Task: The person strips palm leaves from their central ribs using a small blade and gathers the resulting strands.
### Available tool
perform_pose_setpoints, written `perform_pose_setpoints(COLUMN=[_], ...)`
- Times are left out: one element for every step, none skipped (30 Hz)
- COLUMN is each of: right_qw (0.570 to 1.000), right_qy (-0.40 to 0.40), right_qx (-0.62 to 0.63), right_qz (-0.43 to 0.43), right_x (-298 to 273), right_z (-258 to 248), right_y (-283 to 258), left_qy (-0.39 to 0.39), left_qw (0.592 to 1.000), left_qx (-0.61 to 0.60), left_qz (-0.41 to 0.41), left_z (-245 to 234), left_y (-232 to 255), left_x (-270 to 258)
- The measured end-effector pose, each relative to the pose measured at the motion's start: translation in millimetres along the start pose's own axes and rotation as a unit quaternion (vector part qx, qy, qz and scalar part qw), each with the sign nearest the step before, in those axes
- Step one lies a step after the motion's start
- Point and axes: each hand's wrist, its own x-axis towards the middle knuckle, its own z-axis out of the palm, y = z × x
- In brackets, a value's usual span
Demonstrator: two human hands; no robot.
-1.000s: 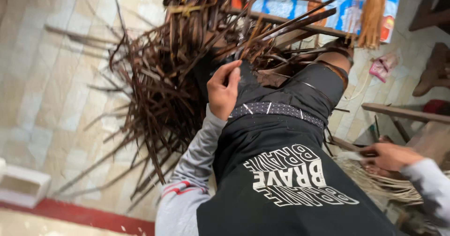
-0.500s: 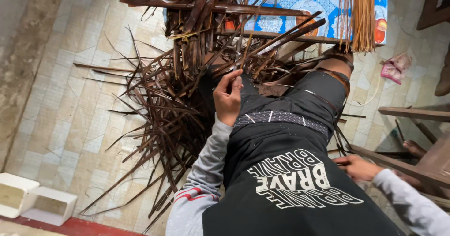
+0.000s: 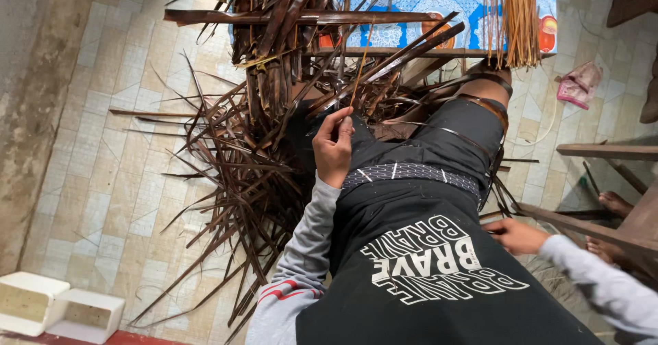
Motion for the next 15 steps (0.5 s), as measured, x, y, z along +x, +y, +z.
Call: perform_pose_setpoints(right_qw=[1.000,0.997,0.987,0.987,0.992,0.994,0.994,0.994,0.991,0.991,0.984,0.973,0.973,0.985,0.992], right_qy=[-0.001,0.038,0.078,0.078,0.075,0.073,0.074,0.028,-0.019,-0.018,-0.047,-0.080,-0.083,-0.058,-0.034], right_qx=[-0.003,-0.007,-0.010,-0.007,0.021,0.047,0.048,0.065,0.081,0.078,0.122,0.170,0.170,0.102,0.034], right_qz=[0.000,-0.072,-0.142,-0.142,-0.103,-0.064,-0.064,-0.085,-0.105,-0.106,-0.123,-0.135,-0.132,-0.124,-0.116], right_x=[7,14,22,19,15,12,11,10,10,6,3,-2,0,2,4], right_z=[3,9,15,16,17,15,13,9,6,0,-6,-5,-9,-9,-10], right_y=[1,2,3,-1,-5,-9,0,6,12,18,24,34,32,31,30], left_qy=[0.003,0.005,0.006,0.004,0.002,0.003,0.003,-0.003,-0.008,-0.005,-0.006,-0.011,-0.012,-0.008,-0.004], left_qw=[1.000,1.000,1.000,1.000,1.000,1.000,1.000,1.000,1.000,1.000,1.000,1.000,0.999,0.999,1.000], left_qx=[0.001,0.001,0.002,0.003,0.001,-0.003,-0.004,-0.005,-0.006,-0.007,-0.008,-0.008,-0.006,-0.004,-0.001], left_qz=[-0.001,-0.001,-0.001,0.000,-0.002,-0.004,-0.003,-0.005,-0.006,-0.005,-0.014,-0.028,-0.033,-0.032,-0.030], left_z=[1,1,1,1,1,2,4,4,3,3,3,2,3,3,3], left_y=[0,-1,-1,-1,-1,-1,-2,-3,-5,-2,0,2,2,2,2], left_x=[0,0,0,0,1,1,1,1,1,1,2,-1,0,0,0])
